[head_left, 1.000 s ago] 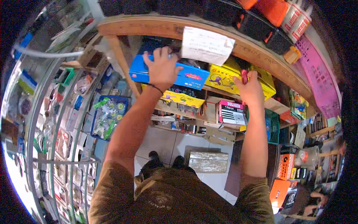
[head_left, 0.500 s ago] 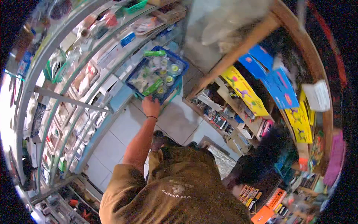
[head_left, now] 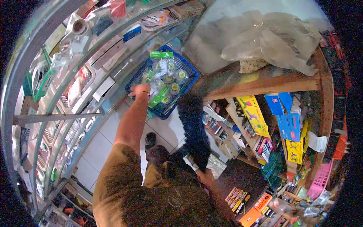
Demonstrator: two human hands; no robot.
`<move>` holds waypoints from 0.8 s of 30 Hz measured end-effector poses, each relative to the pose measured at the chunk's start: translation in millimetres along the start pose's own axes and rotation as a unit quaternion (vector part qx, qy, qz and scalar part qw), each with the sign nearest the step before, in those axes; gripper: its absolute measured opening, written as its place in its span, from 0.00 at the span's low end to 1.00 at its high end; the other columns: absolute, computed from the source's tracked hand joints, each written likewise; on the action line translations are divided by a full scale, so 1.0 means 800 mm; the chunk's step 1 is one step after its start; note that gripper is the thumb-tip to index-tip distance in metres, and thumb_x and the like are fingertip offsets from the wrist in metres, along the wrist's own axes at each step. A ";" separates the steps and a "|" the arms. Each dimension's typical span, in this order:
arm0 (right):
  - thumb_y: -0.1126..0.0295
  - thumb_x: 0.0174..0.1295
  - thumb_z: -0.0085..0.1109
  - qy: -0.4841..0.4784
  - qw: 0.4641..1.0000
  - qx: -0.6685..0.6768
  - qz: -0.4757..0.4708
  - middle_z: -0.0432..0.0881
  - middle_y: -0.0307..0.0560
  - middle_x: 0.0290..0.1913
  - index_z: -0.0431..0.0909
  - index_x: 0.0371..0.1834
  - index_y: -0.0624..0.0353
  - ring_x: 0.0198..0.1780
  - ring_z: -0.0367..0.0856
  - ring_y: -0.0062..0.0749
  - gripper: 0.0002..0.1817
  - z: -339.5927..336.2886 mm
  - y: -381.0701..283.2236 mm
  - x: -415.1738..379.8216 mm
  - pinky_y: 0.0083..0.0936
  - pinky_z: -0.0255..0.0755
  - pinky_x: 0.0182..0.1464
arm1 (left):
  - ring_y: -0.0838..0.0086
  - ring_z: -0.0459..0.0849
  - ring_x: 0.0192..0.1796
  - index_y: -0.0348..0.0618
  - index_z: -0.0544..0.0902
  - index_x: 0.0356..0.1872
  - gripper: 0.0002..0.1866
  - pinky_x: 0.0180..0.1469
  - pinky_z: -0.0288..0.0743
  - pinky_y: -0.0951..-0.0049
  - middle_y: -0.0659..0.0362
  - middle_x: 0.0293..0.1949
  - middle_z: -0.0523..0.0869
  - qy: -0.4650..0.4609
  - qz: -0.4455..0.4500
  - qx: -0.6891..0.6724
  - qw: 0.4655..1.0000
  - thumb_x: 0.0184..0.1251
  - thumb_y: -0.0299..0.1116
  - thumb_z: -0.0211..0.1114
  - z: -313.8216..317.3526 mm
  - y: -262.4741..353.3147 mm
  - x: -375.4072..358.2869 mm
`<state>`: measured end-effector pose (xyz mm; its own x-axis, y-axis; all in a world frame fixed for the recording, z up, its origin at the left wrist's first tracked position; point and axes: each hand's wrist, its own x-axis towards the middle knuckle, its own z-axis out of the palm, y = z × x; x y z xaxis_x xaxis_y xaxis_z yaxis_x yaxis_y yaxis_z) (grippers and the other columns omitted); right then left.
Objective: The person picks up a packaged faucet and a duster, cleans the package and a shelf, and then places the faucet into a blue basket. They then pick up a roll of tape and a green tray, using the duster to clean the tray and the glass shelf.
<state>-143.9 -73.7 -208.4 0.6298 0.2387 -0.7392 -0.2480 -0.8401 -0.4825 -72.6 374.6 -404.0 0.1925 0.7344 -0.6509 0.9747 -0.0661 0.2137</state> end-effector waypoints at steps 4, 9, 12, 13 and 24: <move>0.56 0.49 0.56 0.035 0.993 -0.095 -0.058 0.76 0.47 0.17 0.75 0.21 0.66 0.22 0.75 0.34 0.20 0.009 -0.004 0.005 0.33 0.66 0.26 | 0.51 0.63 0.59 0.23 0.59 0.56 0.42 0.55 0.63 0.58 0.38 0.54 0.66 0.027 -0.076 -0.224 0.971 0.51 0.52 0.61 0.004 0.006 -0.002; 0.56 0.49 0.57 0.069 0.992 -0.090 -0.058 0.75 0.47 0.17 0.75 0.21 0.66 0.21 0.75 0.33 0.19 0.005 0.002 0.004 0.32 0.66 0.25 | 0.59 0.76 0.49 0.21 0.64 0.48 0.39 0.52 0.67 0.71 0.39 0.49 0.72 0.074 -0.175 -0.428 0.884 0.43 0.43 0.71 0.016 0.017 -0.010; 0.55 0.50 0.57 0.064 0.998 -0.017 -0.021 0.74 0.46 0.16 0.74 0.21 0.64 0.19 0.74 0.30 0.19 0.004 0.019 0.018 0.29 0.65 0.22 | 0.66 0.78 0.42 0.33 0.69 0.44 0.26 0.43 0.71 0.68 0.50 0.42 0.78 0.060 -0.155 -0.664 0.729 0.48 0.37 0.69 0.021 0.021 -0.026; 0.55 0.51 0.57 0.068 0.997 -0.035 -0.012 0.73 0.44 0.15 0.74 0.21 0.63 0.18 0.72 0.29 0.19 0.003 0.008 0.016 0.27 0.64 0.21 | 0.66 0.78 0.42 0.33 0.69 0.44 0.26 0.43 0.71 0.68 0.50 0.42 0.78 0.059 -0.155 -0.665 0.728 0.48 0.37 0.69 0.026 0.025 -0.024; 0.67 0.58 0.51 0.066 0.980 -0.037 -0.182 0.69 0.36 0.19 0.75 0.31 0.62 0.21 0.67 0.18 0.09 -0.010 -0.097 -0.003 0.22 0.64 0.23 | 0.72 0.79 0.28 0.40 0.72 0.37 0.14 0.28 0.73 0.71 0.59 0.28 0.79 -0.020 0.080 -0.733 0.675 0.53 0.34 0.65 0.002 -0.064 -0.084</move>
<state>-120.0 -13.1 -165.6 0.7579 0.4684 -0.4541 0.0627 -0.7451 -0.6640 -135.4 327.8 -372.5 0.3123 0.7765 -0.5472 -0.2141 0.6188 0.7558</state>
